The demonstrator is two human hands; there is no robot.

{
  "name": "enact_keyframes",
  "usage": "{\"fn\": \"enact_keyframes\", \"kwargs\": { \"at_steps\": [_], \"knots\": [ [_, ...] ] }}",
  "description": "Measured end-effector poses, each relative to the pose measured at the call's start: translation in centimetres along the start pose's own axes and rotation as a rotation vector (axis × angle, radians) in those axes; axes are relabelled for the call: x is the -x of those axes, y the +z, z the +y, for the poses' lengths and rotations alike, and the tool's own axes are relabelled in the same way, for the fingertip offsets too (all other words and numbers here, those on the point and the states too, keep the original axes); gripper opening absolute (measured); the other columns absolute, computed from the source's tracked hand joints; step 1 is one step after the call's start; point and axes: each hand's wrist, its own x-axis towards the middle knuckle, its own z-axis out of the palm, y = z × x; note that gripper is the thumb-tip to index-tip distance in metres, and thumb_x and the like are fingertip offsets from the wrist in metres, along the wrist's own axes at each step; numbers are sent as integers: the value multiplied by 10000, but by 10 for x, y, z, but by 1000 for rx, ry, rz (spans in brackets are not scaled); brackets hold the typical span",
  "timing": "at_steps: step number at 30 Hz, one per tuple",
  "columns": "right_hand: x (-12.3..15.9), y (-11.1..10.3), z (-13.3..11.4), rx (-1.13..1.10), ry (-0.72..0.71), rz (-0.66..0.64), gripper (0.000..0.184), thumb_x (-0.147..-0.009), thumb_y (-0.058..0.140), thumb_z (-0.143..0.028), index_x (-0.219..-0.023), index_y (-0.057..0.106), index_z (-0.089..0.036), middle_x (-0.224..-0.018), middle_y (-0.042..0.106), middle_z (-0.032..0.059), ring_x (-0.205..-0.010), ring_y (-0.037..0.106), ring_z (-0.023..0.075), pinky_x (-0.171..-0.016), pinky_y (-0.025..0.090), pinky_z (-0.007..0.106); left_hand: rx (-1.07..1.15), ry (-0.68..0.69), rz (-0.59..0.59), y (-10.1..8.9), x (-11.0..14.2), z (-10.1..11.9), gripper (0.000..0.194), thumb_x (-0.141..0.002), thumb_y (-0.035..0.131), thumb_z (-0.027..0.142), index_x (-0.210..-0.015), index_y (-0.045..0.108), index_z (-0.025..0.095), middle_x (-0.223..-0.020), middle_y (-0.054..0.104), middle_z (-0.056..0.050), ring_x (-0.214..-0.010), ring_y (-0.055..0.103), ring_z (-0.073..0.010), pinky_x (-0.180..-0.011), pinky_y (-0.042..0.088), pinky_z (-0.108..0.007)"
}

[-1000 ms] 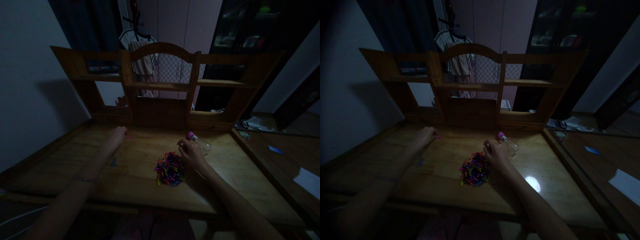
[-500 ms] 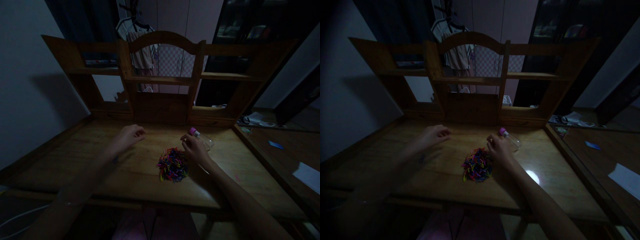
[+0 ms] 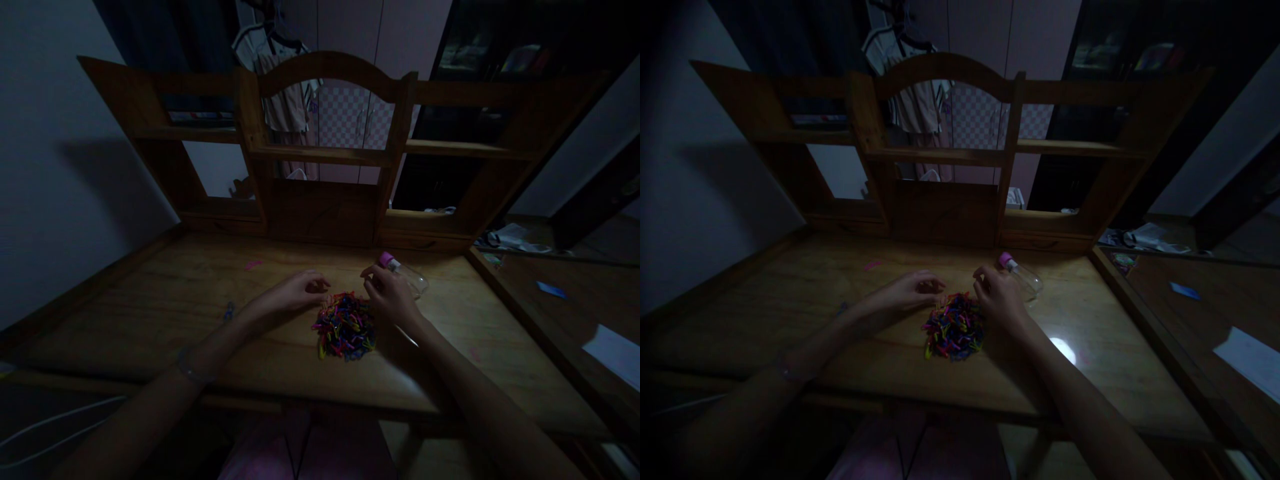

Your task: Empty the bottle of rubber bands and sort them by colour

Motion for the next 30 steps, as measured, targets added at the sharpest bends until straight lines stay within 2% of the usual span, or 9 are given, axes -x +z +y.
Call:
{"fn": "enact_keyframes", "kwargs": {
  "at_steps": [5, 9, 14, 18, 24, 30],
  "knots": [
    [-1, 3, 1, -19, -12, -17, 158, -868, 503, -218, -953, 635, -198, -712, 658, 24, -641, 587, 165, -612, 347, 258, -16, 39, -104, 7, -3, 1, 227, -809, 643, 372, -882, 672, 159, -869, 642, -48, -793, 590, -173, -705, 471, -275],
    [-1, 3, 2, -17, -15, -4, 150, -868, 504, -218, -940, 634, -198, -711, 656, 26, -643, 585, 166, -613, 347, 258, -55, 50, -100, 6, -5, -2, 214, -801, 648, 373, -817, 651, 159, -854, 625, -43, -800, 572, -173, -711, 462, -271],
    [0, 3, 2, -20, -18, -3, 145, -874, 506, -222, -943, 631, -200, -688, 651, 21, -615, 579, 163, -596, 332, 259, -17, 27, -53, 6, -2, -3, 133, -842, 570, 302, -879, 639, 195, -898, 632, -40, -856, 568, -179, -759, 463, -279],
    [0, 3, 2, -17, -17, -4, 141, -876, 509, -228, -944, 629, -201, -706, 664, 28, -626, 590, 167, -600, 336, 260, 9, 58, -95, 5, -3, 3, 180, -847, 550, 261, -998, 629, 204, -938, 631, -35, -876, 570, -181, -779, 459, -287],
    [0, 1, 1, -14, -7, -4, 145, -879, 507, -235, -952, 628, -203, -677, 639, 12, -586, 560, 147, -571, 318, 249, -166, 122, -144, 3, -5, 6, 120, -869, 530, 253, -854, 624, 180, -893, 590, -38, -873, 530, -189, -801, 432, -296],
    [-1, 0, 1, -15, -7, 4, 155, -878, 505, -238, -956, 633, -197, -676, 627, 13, -591, 545, 141, -581, 315, 250, -310, 179, -105, 2, 0, 11, 166, -921, 491, 319, -896, 597, 193, -958, 541, -41, -917, 481, -192, -812, 397, -296]
  ]
}}
